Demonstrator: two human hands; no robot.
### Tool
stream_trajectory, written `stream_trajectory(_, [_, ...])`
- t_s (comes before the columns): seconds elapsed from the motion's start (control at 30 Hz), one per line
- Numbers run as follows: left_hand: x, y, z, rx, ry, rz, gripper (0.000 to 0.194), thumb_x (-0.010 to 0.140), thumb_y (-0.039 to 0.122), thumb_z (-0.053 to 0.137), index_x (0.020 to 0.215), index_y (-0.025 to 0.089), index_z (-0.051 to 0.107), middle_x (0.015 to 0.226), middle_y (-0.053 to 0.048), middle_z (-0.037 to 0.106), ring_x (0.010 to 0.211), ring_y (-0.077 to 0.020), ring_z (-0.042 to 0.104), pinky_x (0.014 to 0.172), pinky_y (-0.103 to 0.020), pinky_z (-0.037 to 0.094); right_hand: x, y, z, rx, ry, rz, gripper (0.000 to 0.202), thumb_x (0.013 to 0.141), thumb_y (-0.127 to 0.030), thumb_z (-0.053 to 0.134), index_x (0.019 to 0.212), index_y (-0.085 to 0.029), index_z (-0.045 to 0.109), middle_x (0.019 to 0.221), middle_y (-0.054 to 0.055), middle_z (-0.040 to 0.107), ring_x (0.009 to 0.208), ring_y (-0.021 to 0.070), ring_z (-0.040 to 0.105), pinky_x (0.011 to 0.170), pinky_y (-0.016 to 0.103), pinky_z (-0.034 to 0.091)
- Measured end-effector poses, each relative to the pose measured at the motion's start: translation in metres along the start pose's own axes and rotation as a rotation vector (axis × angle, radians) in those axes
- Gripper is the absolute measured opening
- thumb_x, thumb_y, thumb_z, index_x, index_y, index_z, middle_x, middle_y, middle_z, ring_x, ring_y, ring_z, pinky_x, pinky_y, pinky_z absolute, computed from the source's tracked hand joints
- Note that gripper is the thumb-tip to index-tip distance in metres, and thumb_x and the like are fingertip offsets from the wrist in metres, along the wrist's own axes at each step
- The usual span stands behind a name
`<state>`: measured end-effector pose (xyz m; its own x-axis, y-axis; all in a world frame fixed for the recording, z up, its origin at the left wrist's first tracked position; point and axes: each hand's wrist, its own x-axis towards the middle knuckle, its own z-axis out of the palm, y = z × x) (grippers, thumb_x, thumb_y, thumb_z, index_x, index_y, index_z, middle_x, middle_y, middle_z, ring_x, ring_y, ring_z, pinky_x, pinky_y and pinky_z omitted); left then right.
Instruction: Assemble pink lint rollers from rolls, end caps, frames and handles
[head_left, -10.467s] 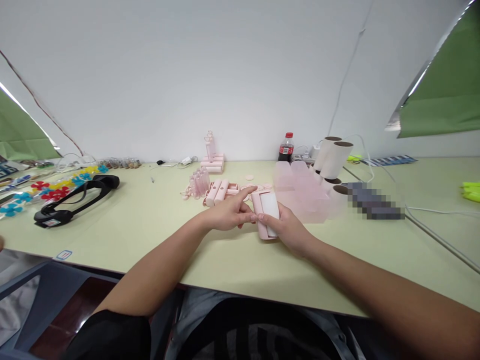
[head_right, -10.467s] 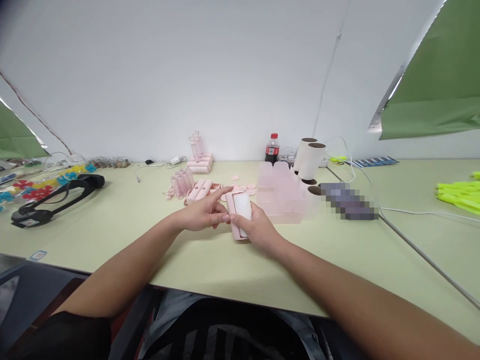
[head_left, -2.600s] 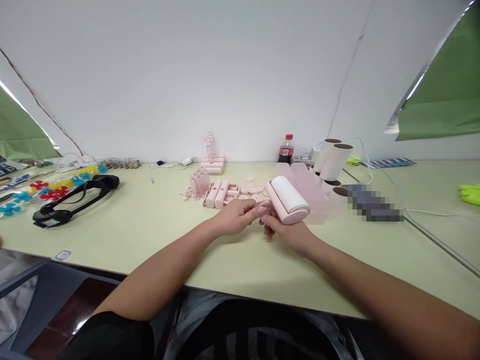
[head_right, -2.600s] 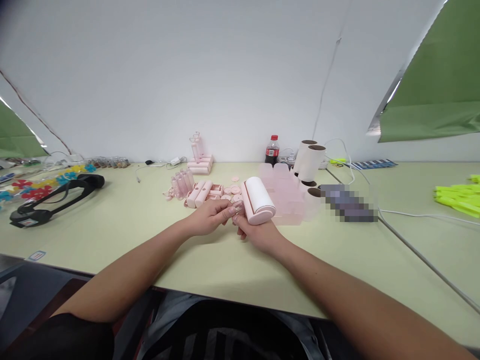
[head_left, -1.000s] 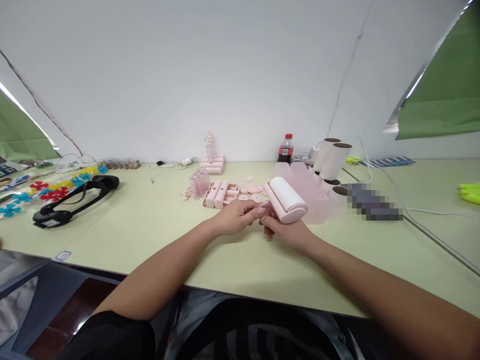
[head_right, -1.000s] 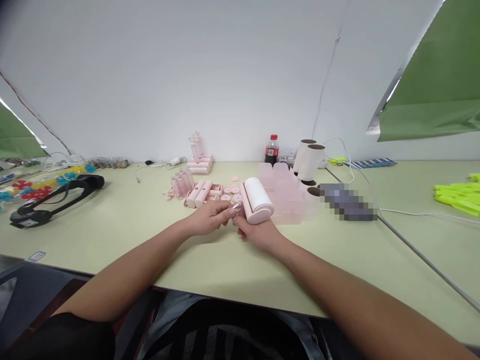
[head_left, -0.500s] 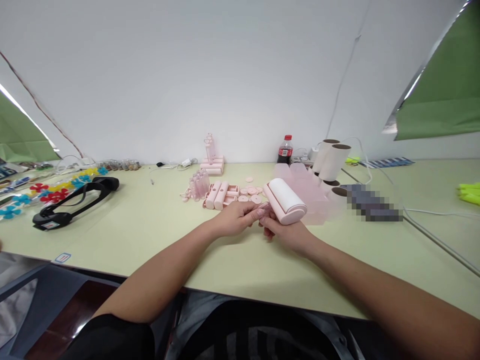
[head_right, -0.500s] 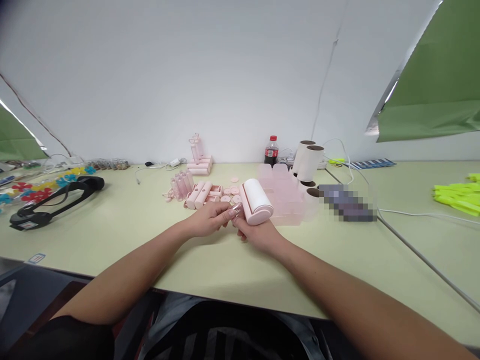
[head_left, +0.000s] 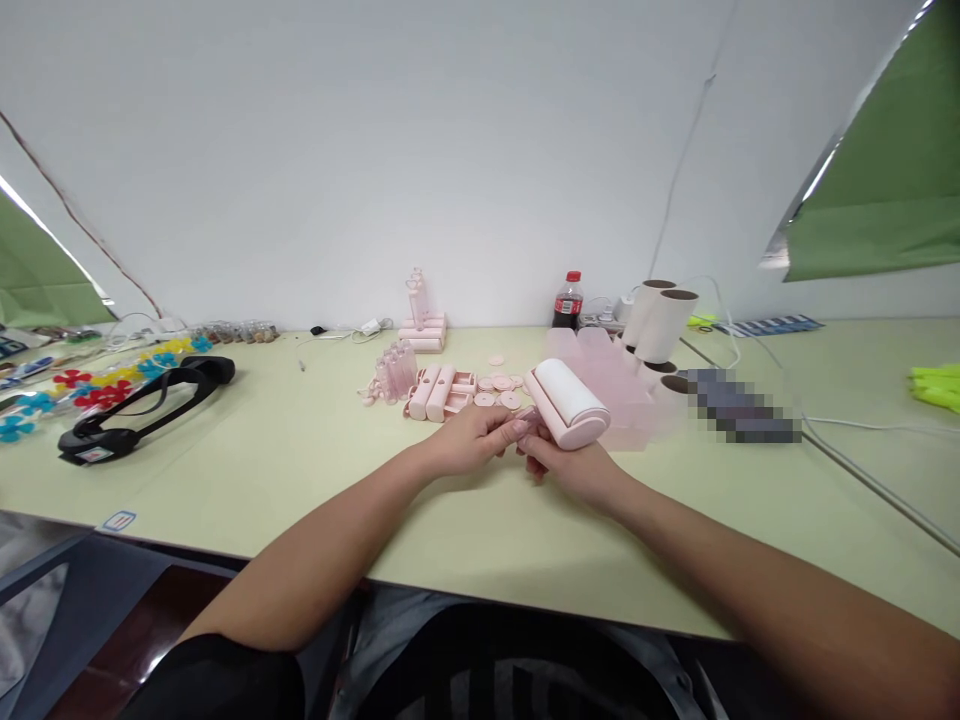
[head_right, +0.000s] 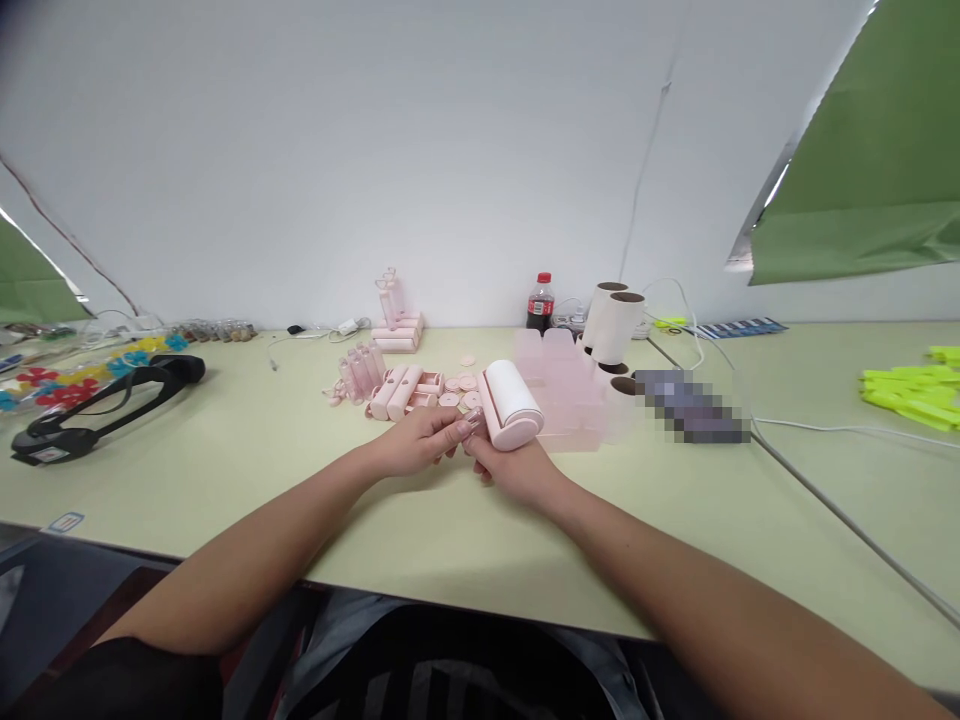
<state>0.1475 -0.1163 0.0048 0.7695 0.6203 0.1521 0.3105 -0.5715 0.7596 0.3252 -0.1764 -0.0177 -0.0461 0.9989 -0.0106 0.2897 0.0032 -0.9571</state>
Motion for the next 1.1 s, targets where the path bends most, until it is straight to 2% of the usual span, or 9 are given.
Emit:
stream_trajectory(0.13, [-0.001,0.004,-0.001,-0.037,0.021,0.005,0.052,0.096,0.06,0.036,0.08,0.016,0.058,0.073,-0.001,0.059,0.059,-0.0102,0.052,0.059,-0.023,0.042,-0.001,-0.001,0.001,0.153,0.005,-0.048,0.03,0.081,-0.047,0.064,0.074,-0.019,0.059,0.061,0.0,0.06,0.055,0.0143,0.057,0.056,0.029,0.049])
stream_trajectory(0.37, [0.0,0.001,-0.002,-0.018,0.04,-0.04,0.051,0.094,0.062,0.04,0.075,0.017,0.053,0.069,0.0,0.056,0.06,-0.0109,0.053,0.056,-0.023,0.041,0.001,-0.005,-0.002,0.393,0.198,-0.208,0.035,0.08,-0.053,0.068,0.09,-0.021,0.057,0.066,-0.003,0.057,0.051,0.0125,0.053,0.049,0.028,0.046])
stream_trajectory(0.47, [0.0,0.001,-0.001,0.001,0.031,-0.031,0.049,0.095,0.06,0.04,0.074,0.017,0.052,0.07,0.0,0.057,0.059,-0.0105,0.052,0.056,-0.023,0.04,0.001,-0.006,-0.004,0.433,0.224,-0.223,0.038,0.081,-0.055,0.066,0.096,-0.022,0.057,0.066,-0.003,0.056,0.05,0.0123,0.053,0.048,0.027,0.046])
stream_trajectory(0.6, [-0.001,0.003,0.002,-0.039,-0.062,0.065,0.047,0.096,0.056,0.04,0.088,0.016,0.062,0.081,-0.004,0.064,0.066,-0.0123,0.056,0.062,-0.024,0.044,0.002,-0.004,-0.004,0.314,0.068,-0.128,0.045,0.077,-0.057,0.07,0.1,-0.02,0.059,0.062,-0.005,0.054,0.047,0.0113,0.051,0.047,0.027,0.047])
stream_trajectory(0.7, [-0.002,0.008,0.004,-0.102,-0.132,0.131,0.045,0.098,0.052,0.039,0.095,0.017,0.066,0.093,-0.006,0.07,0.076,-0.0142,0.059,0.071,-0.026,0.046,0.003,-0.002,-0.003,0.251,-0.04,-0.107,0.041,0.078,-0.058,0.068,0.086,-0.019,0.062,0.059,-0.005,0.052,0.045,0.0097,0.048,0.046,0.026,0.047])
stream_trajectory(0.77, [-0.002,0.01,0.003,-0.092,-0.134,0.145,0.044,0.099,0.05,0.038,0.097,0.017,0.066,0.095,-0.006,0.071,0.08,-0.0148,0.06,0.074,-0.026,0.046,0.003,-0.003,-0.002,0.26,-0.044,-0.154,0.04,0.08,-0.058,0.065,0.079,-0.018,0.062,0.059,-0.004,0.052,0.046,0.0095,0.048,0.047,0.025,0.046])
stream_trajectory(0.93, [-0.003,0.006,-0.005,0.084,-0.013,0.101,0.048,0.094,0.058,0.043,0.082,0.016,0.062,0.068,0.0,0.056,0.062,-0.0119,0.047,0.059,-0.024,0.036,0.001,-0.01,-0.004,0.268,0.082,-0.175,0.037,0.076,-0.055,0.068,0.08,-0.019,0.06,0.054,-0.005,0.051,0.044,0.011,0.05,0.046,0.026,0.045])
stream_trajectory(1.0, [-0.003,0.002,-0.01,0.126,0.085,0.099,0.05,0.094,0.06,0.043,0.072,0.017,0.055,0.063,0.002,0.048,0.061,-0.0114,0.043,0.058,-0.024,0.034,-0.001,-0.013,-0.005,0.279,0.114,-0.183,0.037,0.075,-0.055,0.068,0.081,-0.019,0.059,0.053,-0.005,0.051,0.043,0.0116,0.05,0.046,0.027,0.045])
stream_trajectory(1.1, [-0.002,-0.003,-0.018,0.142,0.295,0.075,0.049,0.094,0.056,0.043,0.066,0.017,0.05,0.063,0.002,0.047,0.062,-0.0113,0.044,0.061,-0.025,0.035,-0.001,-0.014,-0.005,0.271,0.123,-0.209,0.035,0.077,-0.053,0.066,0.08,-0.019,0.059,0.052,-0.005,0.051,0.043,0.0114,0.05,0.046,0.027,0.045])
